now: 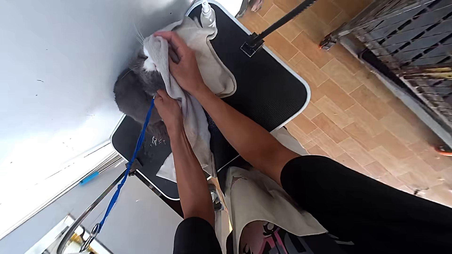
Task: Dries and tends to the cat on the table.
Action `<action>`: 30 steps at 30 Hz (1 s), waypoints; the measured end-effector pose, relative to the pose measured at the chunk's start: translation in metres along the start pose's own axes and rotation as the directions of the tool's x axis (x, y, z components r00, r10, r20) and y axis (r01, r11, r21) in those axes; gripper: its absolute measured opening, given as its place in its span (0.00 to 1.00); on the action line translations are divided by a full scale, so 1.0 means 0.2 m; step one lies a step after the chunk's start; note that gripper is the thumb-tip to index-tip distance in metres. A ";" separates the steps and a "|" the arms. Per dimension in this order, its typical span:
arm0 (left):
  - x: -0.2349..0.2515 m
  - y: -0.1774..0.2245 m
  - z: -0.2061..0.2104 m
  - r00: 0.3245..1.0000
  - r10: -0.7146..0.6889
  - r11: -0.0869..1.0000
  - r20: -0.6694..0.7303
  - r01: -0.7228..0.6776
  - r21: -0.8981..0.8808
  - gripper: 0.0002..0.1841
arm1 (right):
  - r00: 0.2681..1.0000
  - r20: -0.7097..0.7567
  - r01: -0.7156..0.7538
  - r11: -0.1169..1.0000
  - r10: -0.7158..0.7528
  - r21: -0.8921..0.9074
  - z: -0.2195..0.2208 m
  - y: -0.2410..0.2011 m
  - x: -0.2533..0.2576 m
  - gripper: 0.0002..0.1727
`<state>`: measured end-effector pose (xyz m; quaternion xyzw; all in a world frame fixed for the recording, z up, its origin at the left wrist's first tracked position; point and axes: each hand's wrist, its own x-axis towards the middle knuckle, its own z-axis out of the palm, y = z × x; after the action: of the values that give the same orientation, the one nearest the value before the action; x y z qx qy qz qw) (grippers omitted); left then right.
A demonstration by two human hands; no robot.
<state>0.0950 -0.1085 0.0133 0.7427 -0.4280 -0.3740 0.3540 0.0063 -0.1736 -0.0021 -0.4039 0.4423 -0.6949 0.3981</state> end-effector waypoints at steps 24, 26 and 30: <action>-0.14 -0.04 -0.30 0.998 0.055 0.991 -0.028 -0.058 -0.123 0.17 | 0.865 0.149 0.483 0.876 -0.479 0.014 0.34 -0.26 -0.26 0.10; -0.13 -0.08 -0.34 0.994 0.107 0.974 -0.038 -0.112 -0.194 0.16 | 0.878 0.167 0.423 0.891 -0.448 0.164 0.34 -0.26 -0.30 0.11; -0.03 -0.02 -0.39 0.999 0.038 0.949 -0.018 -0.042 -0.312 0.16 | 0.992 0.122 -0.092 0.907 0.045 0.412 0.19 -0.31 -0.43 0.13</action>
<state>0.1605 -0.0856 0.0479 0.6708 -0.3764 -0.4251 0.4772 0.0592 -0.0874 0.0494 -0.3314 0.2755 -0.7356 0.5228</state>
